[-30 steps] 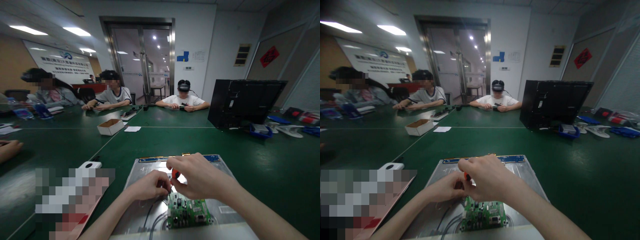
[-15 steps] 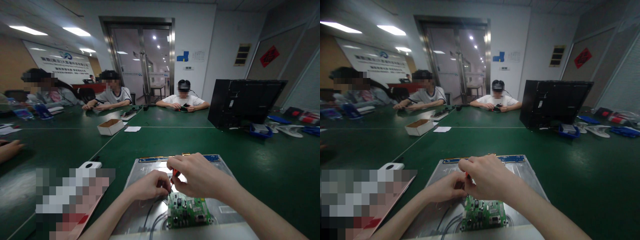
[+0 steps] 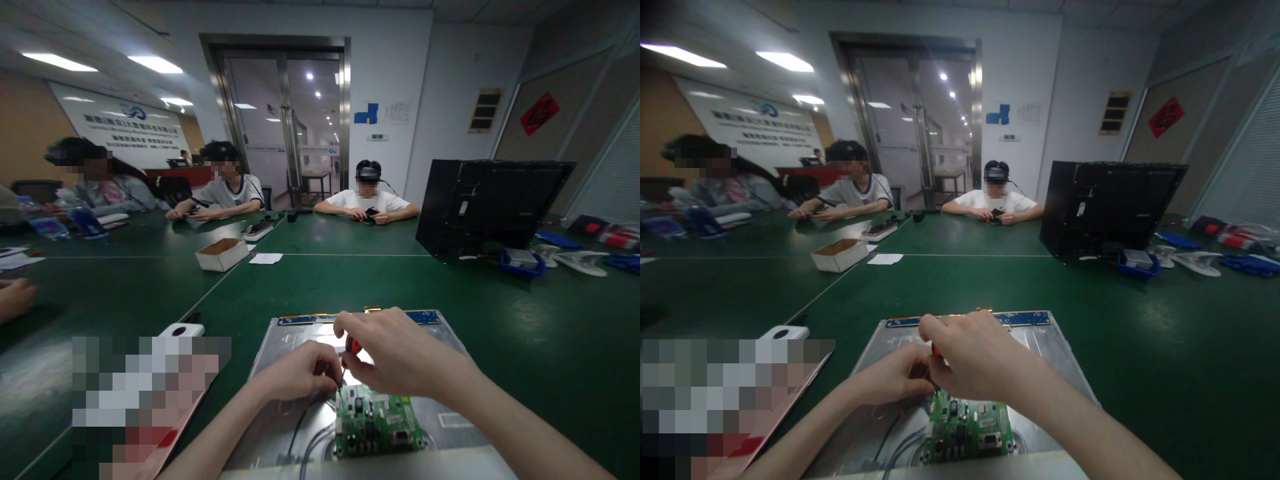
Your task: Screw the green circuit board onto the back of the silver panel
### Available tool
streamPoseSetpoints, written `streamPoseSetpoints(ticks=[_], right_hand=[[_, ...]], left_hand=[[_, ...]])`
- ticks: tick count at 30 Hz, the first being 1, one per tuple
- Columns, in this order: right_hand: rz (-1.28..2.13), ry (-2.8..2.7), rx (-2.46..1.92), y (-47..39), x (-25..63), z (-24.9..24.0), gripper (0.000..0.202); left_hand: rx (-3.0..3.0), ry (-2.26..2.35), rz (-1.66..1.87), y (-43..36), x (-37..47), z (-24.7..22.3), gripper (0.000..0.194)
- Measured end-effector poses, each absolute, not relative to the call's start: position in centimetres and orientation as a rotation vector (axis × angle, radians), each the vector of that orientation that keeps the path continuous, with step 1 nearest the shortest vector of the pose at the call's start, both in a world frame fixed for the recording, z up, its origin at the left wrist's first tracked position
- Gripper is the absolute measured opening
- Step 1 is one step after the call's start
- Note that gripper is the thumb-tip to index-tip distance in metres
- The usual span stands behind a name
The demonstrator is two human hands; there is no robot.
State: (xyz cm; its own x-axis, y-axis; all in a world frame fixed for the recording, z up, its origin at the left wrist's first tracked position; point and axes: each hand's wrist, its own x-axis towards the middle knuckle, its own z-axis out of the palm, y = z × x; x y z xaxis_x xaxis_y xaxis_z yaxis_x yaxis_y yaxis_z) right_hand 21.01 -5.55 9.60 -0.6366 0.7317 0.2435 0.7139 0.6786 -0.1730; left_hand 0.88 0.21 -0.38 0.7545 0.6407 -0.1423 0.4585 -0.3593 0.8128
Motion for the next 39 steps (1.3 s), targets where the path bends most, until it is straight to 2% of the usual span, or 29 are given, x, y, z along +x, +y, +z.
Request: streamPoseSetpoints(ticks=[3, 8, 12, 17, 24, 33, 37, 39], right_hand=[[0.074, -2.598, -1.119, -5.59, 21.04, 9.51, 0.025], [0.031, -2.608, -1.081, -5.3, 21.18, 9.46, 0.013], [0.009, -2.621, -1.125, -5.15, 21.19, 9.48, 0.016], [0.048, -2.614, -1.131, -5.27, 20.97, 9.47, 0.006], [0.105, -2.589, -1.135, -5.43, 20.86, 9.29, 0.025], [0.078, -2.596, -1.096, -5.3, 21.14, 9.24, 0.013], [0.068, -2.613, -1.067, -5.28, 21.22, 9.45, 0.015], [0.068, -2.626, -1.048, -5.28, 21.24, 9.59, 0.017]], left_hand=[[2.056, 0.801, 0.264, 0.18, 0.85, -0.29, 0.008], [1.987, 0.81, 0.279, -0.04, 1.0, 0.16, 0.011], [1.949, 0.829, 0.277, -0.11, 1.11, 0.26, 0.011], [1.994, 0.801, 0.278, 0.16, 0.93, -0.37, 0.009], [2.064, 0.807, 0.281, 0.12, 0.78, -0.32, 0.005], [2.051, 0.791, 0.33, 0.05, 0.9, -0.44, 0.004], [2.028, 0.798, 0.314, 0.01, 1.06, -0.16, 0.004], [2.032, 0.806, 0.303, -0.03, 1.14, 0.0, 0.011]])
